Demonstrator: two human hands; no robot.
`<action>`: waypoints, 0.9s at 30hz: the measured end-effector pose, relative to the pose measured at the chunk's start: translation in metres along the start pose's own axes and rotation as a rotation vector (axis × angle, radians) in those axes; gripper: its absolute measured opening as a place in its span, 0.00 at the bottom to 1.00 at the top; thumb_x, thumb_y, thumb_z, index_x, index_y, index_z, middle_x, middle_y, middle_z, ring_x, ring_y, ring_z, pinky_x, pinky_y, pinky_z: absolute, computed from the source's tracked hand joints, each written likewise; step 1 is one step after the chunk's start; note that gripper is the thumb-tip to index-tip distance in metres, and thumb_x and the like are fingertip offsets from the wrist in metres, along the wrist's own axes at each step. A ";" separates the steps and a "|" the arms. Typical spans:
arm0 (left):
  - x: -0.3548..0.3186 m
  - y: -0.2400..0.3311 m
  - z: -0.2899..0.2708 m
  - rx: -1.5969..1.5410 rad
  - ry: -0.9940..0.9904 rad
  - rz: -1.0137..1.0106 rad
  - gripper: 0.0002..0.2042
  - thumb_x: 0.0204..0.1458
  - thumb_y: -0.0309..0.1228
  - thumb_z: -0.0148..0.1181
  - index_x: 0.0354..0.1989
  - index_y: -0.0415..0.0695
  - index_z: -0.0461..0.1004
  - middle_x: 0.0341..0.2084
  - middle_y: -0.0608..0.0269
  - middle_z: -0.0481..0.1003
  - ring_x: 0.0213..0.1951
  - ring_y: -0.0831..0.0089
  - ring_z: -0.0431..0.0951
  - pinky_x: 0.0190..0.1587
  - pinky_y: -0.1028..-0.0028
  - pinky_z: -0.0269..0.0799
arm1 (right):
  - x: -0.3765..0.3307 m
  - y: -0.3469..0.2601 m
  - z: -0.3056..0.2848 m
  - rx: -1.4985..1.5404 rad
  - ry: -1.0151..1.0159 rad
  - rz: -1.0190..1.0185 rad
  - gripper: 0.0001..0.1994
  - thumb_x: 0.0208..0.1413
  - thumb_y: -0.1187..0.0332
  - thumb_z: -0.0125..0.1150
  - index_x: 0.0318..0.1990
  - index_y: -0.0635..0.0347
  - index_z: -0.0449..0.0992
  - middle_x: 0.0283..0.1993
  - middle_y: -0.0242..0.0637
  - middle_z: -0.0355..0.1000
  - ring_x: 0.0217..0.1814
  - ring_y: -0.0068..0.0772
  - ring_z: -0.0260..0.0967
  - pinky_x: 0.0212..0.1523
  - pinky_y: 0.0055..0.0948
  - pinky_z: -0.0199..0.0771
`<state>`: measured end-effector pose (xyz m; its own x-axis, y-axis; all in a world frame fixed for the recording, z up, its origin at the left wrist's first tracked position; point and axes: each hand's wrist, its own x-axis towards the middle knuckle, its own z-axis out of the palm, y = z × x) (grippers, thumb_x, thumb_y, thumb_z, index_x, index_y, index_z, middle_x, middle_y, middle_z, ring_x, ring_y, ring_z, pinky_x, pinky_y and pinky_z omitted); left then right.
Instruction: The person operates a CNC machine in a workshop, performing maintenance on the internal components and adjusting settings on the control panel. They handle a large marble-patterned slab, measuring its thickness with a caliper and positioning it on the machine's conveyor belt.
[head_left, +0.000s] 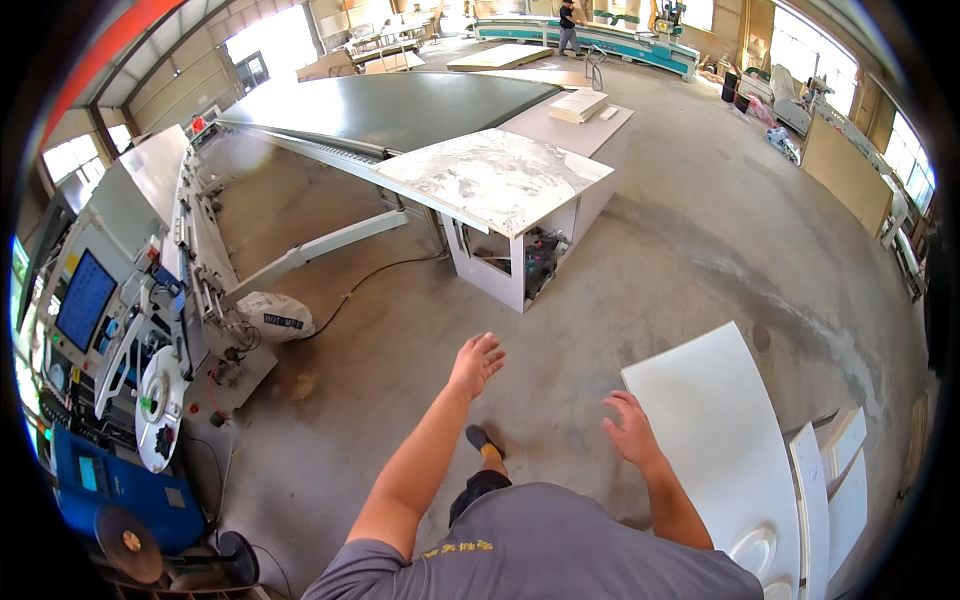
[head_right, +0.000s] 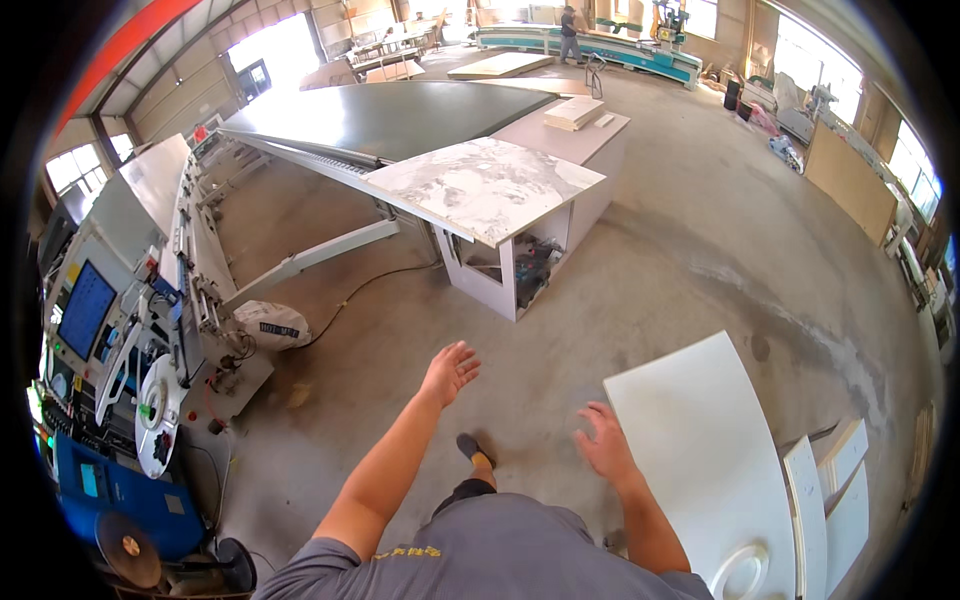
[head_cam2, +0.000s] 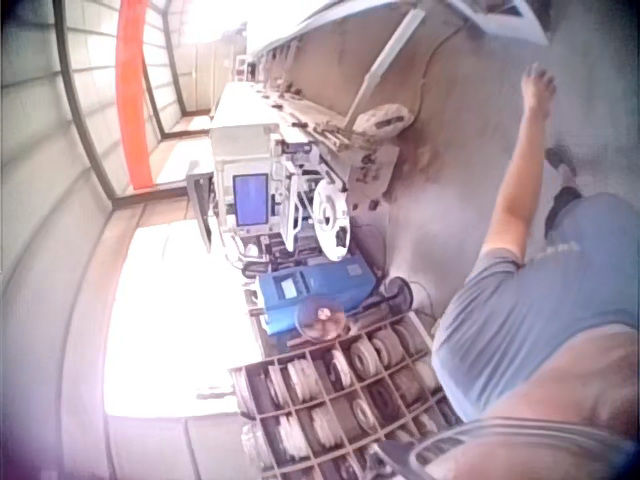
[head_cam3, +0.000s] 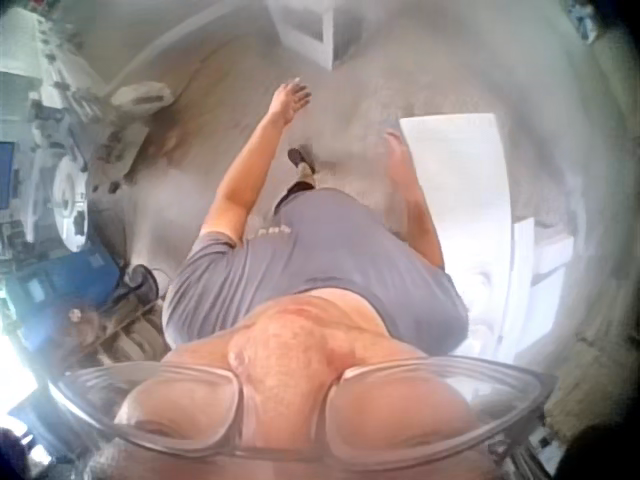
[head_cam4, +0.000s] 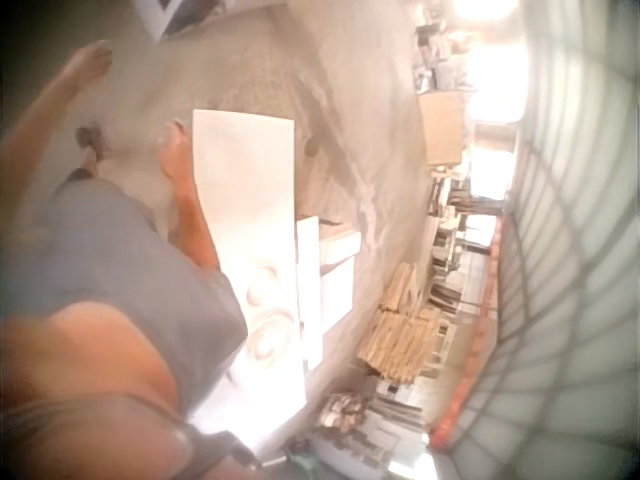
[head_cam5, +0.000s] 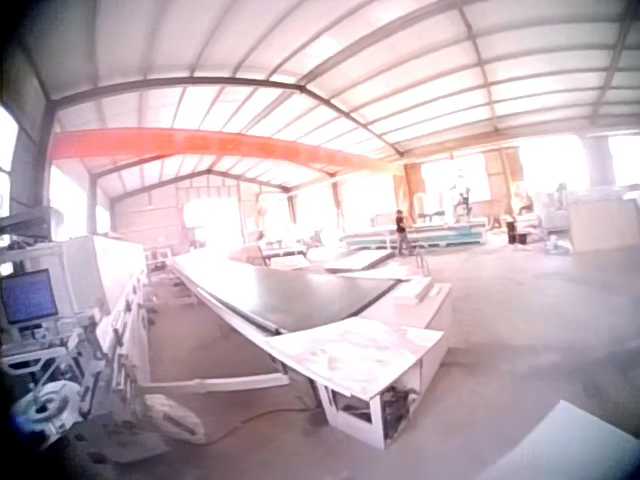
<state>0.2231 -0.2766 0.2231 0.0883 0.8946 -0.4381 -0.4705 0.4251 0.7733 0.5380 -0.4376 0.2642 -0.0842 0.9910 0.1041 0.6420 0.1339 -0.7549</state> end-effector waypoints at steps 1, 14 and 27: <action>0.030 0.015 0.003 -0.016 0.002 -0.005 0.32 0.57 0.41 0.58 0.65 0.41 0.52 0.58 0.52 0.63 0.52 0.58 0.71 0.53 0.62 0.70 | 0.021 0.005 0.003 -0.006 0.024 0.018 0.18 0.51 0.69 0.59 0.50 0.62 0.72 0.60 0.48 0.63 0.61 0.50 0.61 0.61 0.38 0.63; 0.322 0.119 0.028 -0.374 0.112 -0.018 0.26 0.54 0.41 0.62 0.57 0.43 0.61 0.48 0.55 0.72 0.47 0.60 0.76 0.45 0.62 0.76 | 0.200 0.026 0.021 0.086 0.243 0.374 0.18 0.51 0.72 0.58 0.51 0.62 0.72 0.62 0.44 0.61 0.62 0.45 0.62 0.55 0.38 0.67; 0.311 0.135 0.030 -0.240 0.329 -0.044 0.17 0.54 0.28 0.60 0.50 0.34 0.70 0.44 0.55 0.76 0.44 0.66 0.78 0.47 0.65 0.76 | 0.546 0.120 -0.008 0.155 0.206 0.083 0.22 0.51 0.79 0.55 0.56 0.62 0.67 0.62 0.44 0.59 0.58 0.39 0.62 0.56 0.35 0.66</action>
<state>0.2134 0.0636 0.2053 -0.1542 0.7680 -0.6216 -0.6673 0.3830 0.6388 0.5753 0.1200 0.2361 0.1311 0.9791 0.1558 0.5149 0.0671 -0.8546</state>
